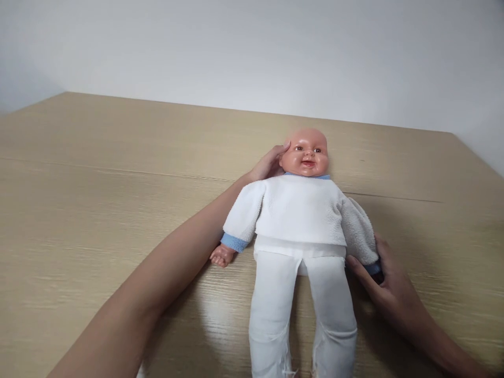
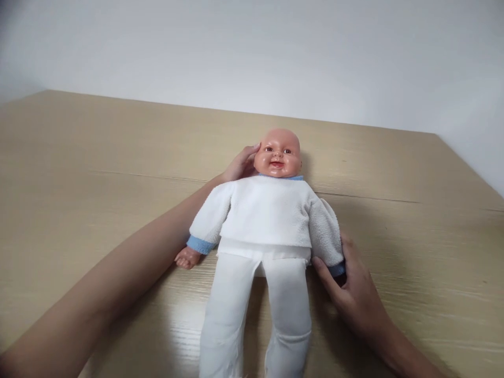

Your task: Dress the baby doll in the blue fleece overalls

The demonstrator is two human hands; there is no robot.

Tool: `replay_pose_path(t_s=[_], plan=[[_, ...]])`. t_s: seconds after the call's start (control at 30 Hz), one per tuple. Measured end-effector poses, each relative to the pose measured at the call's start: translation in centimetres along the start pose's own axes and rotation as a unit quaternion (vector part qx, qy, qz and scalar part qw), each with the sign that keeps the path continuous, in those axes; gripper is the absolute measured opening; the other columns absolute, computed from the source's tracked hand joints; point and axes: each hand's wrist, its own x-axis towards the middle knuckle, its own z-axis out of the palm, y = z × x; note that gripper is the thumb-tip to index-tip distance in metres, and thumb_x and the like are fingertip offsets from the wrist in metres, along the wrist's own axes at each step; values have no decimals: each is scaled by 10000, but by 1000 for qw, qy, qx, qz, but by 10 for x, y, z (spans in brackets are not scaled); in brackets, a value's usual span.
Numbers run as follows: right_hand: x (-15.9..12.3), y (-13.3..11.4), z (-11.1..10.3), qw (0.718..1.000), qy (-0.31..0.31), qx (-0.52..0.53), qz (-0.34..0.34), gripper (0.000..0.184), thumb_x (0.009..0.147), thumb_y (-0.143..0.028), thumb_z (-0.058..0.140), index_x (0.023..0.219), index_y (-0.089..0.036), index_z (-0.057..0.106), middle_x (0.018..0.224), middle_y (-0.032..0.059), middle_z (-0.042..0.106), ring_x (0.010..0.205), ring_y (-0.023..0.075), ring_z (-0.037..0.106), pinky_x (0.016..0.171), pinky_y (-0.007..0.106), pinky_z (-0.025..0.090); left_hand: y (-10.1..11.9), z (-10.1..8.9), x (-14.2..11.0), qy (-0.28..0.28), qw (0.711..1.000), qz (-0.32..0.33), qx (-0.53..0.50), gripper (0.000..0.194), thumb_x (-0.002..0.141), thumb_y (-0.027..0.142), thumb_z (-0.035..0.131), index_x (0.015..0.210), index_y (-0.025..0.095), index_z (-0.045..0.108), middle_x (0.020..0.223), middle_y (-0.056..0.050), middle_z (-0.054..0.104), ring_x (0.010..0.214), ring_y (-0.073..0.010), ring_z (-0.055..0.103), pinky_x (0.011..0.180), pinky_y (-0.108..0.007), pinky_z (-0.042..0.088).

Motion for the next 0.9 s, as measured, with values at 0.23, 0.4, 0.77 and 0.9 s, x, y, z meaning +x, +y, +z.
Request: replay_pose_path(t_s=[0.23, 0.4, 0.77, 0.9], plan=[[0, 2, 1, 1000, 8, -2, 1, 757, 1025, -785, 710, 1591, -294, 597, 1572, 157, 737, 1402, 422, 726, 1142, 540, 619, -9, -5, -1, 43, 999, 28, 5, 678, 896, 610, 921, 1439, 232, 777, 1542, -120, 789, 1635, -437, 588, 1425, -590, 426], [0, -1, 0, 1000, 3, -3, 10, 778, 1014, -809, 701, 1584, -288, 602, 1570, 163, 742, 1401, 431, 727, 1133, 553, 622, -14, -20, 1, 70, 994, 53, 59, 973, 735, 474, 1066, 1582, 272, 633, 1672, -136, 681, 1680, -448, 525, 1454, -630, 333], [2, -3, -1, 1000, 3, -6, 1, 778, 1014, -807, 703, 1571, -273, 605, 1576, 173, 732, 1407, 430, 719, 1154, 557, 604, -12, -16, 0, 68, 995, 52, 49, 842, 730, 494, 1092, 1429, 252, 689, 1593, -154, 742, 1631, -468, 579, 1413, -614, 401], [2, -1, 0, 1000, 6, -7, -9, 758, 1027, -785, 705, 1577, -274, 608, 1570, 162, 736, 1406, 425, 720, 1156, 554, 606, -12, -15, 0, 59, 996, 54, 43, 871, 709, 503, 1104, 1423, 238, 683, 1607, -164, 732, 1649, -470, 558, 1419, -600, 394]])
